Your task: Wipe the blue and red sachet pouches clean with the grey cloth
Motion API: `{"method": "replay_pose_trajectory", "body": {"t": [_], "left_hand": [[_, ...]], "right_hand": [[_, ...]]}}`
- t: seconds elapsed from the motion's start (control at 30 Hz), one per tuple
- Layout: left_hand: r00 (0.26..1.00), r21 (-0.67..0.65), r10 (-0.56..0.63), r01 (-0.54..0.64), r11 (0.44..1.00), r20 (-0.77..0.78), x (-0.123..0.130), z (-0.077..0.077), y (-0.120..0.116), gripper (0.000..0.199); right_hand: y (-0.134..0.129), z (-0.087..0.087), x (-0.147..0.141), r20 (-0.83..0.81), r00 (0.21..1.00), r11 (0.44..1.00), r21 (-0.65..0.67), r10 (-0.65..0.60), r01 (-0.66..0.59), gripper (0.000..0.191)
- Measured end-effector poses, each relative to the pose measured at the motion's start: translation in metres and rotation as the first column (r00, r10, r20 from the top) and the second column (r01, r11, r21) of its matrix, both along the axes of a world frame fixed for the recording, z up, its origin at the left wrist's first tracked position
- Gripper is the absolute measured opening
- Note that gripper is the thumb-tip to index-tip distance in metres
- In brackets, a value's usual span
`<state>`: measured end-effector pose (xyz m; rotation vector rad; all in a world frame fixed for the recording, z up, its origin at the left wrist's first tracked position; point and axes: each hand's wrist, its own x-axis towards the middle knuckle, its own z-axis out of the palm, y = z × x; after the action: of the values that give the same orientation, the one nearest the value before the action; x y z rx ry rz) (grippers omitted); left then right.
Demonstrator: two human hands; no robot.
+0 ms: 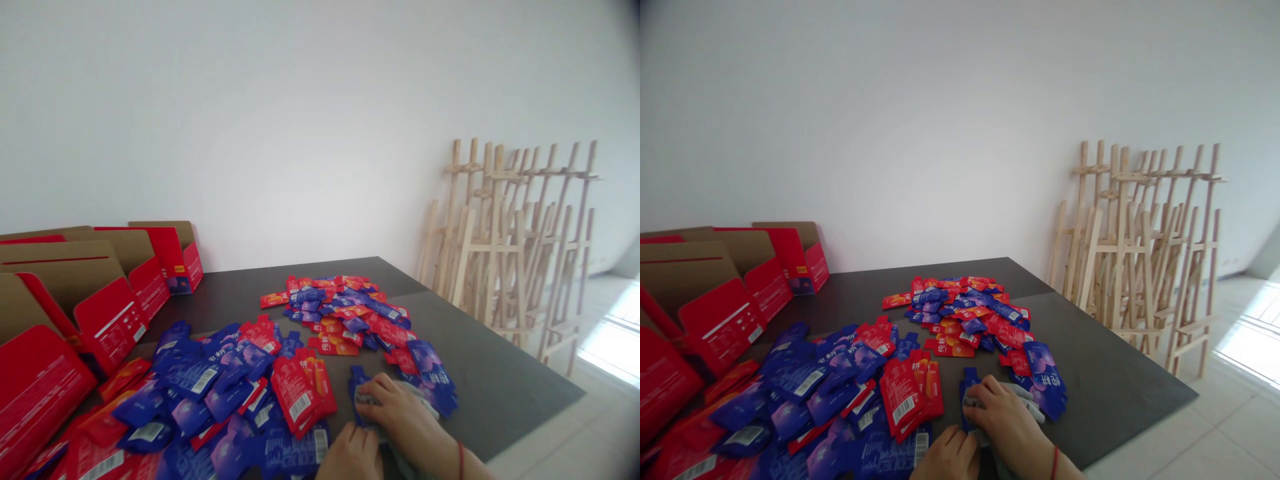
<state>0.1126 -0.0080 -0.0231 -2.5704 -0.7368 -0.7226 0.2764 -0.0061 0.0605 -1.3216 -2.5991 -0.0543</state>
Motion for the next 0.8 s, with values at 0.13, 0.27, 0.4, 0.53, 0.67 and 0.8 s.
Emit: {"method": "replay_pose_trajectory", "body": {"t": [0.13,0.27,0.4,0.53,0.67,0.8], "left_hand": [[0.997,0.094,-0.076,0.077,0.993,-0.013,-0.006,-0.001,0.006,0.021],[0.989,0.156,-0.148,0.15,0.976,-0.027,-0.007,0.002,0.012,0.024],[0.984,0.04,-0.125,0.13,0.991,-0.123,-0.006,0.014,0.015,0.021],[0.968,-0.156,0.012,-0.053,0.986,-0.251,-0.003,0.036,0.017,0.025],[0.948,-0.163,0.049,-0.104,0.981,-0.314,0.005,0.038,0.023,0.032],[0.931,-0.118,0.017,-0.064,0.991,-0.365,0.014,0.035,0.027,0.024]], "right_hand": [[-0.025,-0.01,0.022,0.001,0.995,0.995,-0.019,0.101,-0.101,0.017],[-0.02,-0.006,0.028,0.005,0.997,0.995,-0.071,0.071,-0.07,0.022],[0.018,0.003,0.014,-0.046,0.99,0.988,-0.081,-0.134,0.13,0.031],[0.047,0.005,0.002,-0.048,0.958,0.953,-0.129,-0.281,0.273,0.039],[0.039,-0.005,0.011,-0.164,0.946,0.954,-0.158,-0.279,0.254,0.054],[0.023,-0.018,0.026,-0.351,0.891,0.956,-0.161,-0.289,0.247,0.054]]}}
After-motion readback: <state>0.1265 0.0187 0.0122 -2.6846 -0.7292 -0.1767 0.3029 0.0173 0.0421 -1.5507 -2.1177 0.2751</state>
